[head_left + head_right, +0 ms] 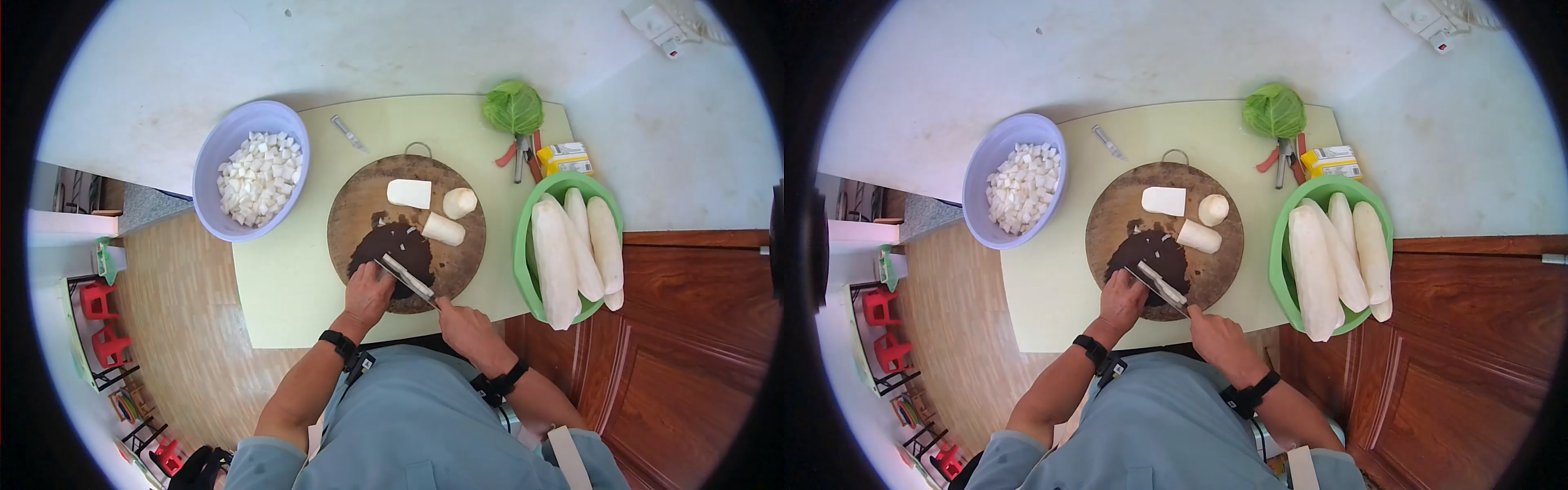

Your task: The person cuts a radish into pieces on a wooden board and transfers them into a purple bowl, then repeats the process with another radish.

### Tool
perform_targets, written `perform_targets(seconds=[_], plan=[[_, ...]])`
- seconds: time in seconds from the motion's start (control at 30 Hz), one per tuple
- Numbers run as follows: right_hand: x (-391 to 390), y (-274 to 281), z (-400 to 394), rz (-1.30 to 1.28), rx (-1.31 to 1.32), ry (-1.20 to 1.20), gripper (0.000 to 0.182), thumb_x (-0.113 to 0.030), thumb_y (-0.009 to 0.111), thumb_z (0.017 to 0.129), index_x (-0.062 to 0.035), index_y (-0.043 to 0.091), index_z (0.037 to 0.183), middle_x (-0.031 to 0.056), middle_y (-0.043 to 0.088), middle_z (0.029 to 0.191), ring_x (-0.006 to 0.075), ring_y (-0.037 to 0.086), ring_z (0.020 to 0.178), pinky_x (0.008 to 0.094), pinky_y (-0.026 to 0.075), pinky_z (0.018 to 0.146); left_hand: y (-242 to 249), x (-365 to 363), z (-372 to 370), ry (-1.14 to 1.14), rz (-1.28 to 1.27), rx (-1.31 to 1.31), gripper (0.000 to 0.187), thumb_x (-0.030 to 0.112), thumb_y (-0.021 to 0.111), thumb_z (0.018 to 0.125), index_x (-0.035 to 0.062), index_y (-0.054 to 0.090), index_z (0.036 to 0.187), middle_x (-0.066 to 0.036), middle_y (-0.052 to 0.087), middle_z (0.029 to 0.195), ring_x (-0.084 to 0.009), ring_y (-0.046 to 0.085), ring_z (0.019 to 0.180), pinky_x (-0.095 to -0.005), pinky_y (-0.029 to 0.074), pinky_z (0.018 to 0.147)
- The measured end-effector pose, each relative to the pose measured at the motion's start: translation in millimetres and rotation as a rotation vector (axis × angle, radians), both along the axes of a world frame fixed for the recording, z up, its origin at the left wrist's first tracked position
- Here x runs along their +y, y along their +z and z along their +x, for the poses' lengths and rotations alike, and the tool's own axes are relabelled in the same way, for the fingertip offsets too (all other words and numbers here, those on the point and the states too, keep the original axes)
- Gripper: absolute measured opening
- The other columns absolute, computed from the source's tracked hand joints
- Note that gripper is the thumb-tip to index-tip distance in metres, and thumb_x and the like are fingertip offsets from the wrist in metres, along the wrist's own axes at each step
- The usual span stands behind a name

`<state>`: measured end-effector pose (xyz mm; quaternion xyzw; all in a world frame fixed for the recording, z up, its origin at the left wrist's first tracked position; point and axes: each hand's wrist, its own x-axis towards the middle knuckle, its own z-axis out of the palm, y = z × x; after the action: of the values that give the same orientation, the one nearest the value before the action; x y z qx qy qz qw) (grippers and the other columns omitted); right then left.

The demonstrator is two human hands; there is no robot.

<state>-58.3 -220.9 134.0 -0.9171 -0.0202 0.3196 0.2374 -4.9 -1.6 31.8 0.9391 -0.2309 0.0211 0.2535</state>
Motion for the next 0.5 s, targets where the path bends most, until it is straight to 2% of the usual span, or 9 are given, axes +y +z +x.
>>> perform_targets(seconds=[0.37,0.5], plan=[[-0.8,4.5,4.9,-0.026,0.047,0.012,0.018,-0.01,0.043,0.094,-0.003,0.05,0.109,0.0246,0.068,0.08,0.0468,0.068,0.078,0.0596,0.052,0.07,-0.6,0.8,1.6,-0.022,0.007,0.011,0.018,0.012,0.069,0.078,0.0123,0.068,0.097,-0.012,0.056,0.098,-0.0304,0.056,0.088,-0.0416,0.05,0.075],[3.2,2.1,16.8,-0.006,0.089,0.019,0.023,-0.009,0.043,0.094,-0.0023,0.051,0.114,0.0261,0.069,0.084,0.0475,0.068,0.081,0.0597,0.052,0.072,-2.5,0.6,1.4,-0.028,-0.009,-0.003,0.019,0.012,0.069,0.078,0.0132,0.068,0.096,-0.012,0.055,0.097,-0.0303,0.056,0.088,-0.0416,0.05,0.075]])
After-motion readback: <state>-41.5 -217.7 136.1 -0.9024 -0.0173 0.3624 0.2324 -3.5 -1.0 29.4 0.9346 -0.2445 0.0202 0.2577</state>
